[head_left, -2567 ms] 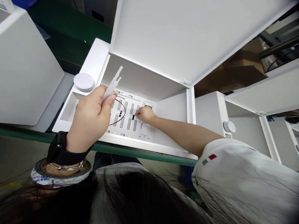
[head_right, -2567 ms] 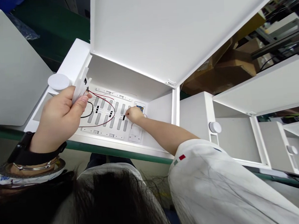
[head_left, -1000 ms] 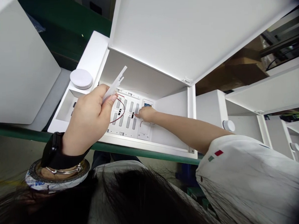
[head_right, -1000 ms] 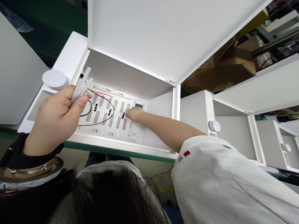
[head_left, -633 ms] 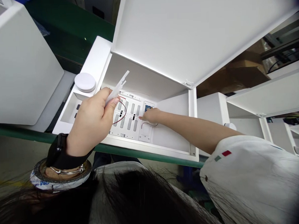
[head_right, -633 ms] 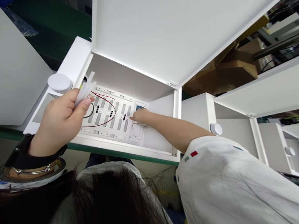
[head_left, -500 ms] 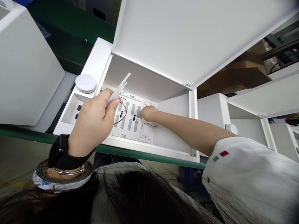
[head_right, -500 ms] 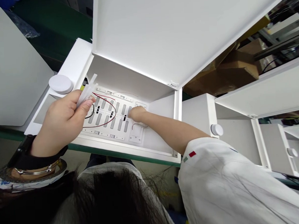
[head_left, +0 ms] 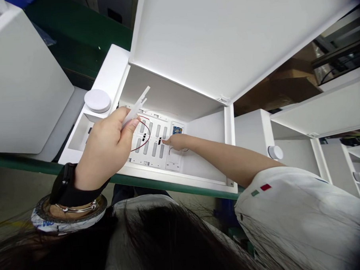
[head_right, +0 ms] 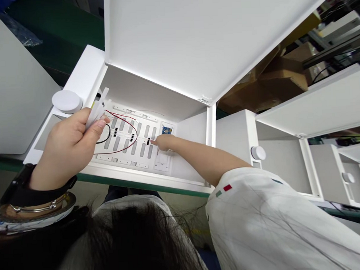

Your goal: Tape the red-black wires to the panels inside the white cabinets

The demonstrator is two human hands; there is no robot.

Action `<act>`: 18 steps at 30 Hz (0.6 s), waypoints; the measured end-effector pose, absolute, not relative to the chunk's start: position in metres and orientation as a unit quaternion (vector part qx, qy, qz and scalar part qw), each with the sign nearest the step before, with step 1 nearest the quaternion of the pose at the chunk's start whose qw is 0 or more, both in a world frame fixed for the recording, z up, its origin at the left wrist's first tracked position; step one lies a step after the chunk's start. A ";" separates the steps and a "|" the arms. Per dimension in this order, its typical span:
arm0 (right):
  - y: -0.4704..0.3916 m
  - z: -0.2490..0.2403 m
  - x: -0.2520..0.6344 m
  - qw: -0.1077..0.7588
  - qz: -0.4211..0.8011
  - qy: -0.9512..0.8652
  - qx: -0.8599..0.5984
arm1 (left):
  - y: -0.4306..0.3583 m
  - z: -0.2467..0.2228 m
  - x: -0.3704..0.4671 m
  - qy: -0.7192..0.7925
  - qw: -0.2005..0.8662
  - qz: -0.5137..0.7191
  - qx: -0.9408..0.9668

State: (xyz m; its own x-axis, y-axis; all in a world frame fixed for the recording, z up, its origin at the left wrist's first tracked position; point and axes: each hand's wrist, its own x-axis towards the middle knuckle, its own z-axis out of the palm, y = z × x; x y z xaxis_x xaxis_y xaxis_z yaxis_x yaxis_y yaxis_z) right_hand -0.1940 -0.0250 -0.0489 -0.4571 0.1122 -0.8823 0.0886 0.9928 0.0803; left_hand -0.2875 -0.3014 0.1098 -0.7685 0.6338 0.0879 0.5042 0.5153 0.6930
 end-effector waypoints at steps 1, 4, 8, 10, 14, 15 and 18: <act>-0.024 -0.050 -0.194 0.538 0.027 0.840 0.061 | -0.301 0.110 -0.287 0.866 0.091 0.369 0.324; -0.024 -0.051 -0.194 0.573 0.045 0.814 0.083 | -0.301 0.111 -0.287 0.865 0.101 0.375 0.317; -0.034 -0.034 -0.203 0.485 0.004 0.855 0.184 | -0.301 0.109 -0.288 0.858 0.118 0.378 0.328; -0.043 -0.010 -0.211 0.360 -0.092 0.900 0.226 | -0.301 0.108 -0.289 0.851 0.137 0.385 0.329; -0.069 0.058 -0.222 0.091 -0.468 0.859 0.187 | -0.302 0.109 -0.289 0.833 0.179 0.413 0.320; -0.077 0.074 -0.222 0.060 -0.545 0.822 0.157 | -0.302 0.110 -0.289 0.827 0.186 0.419 0.325; -0.100 0.107 -0.221 0.044 -0.670 0.735 0.091 | -0.301 0.112 -0.290 0.813 0.203 0.425 0.342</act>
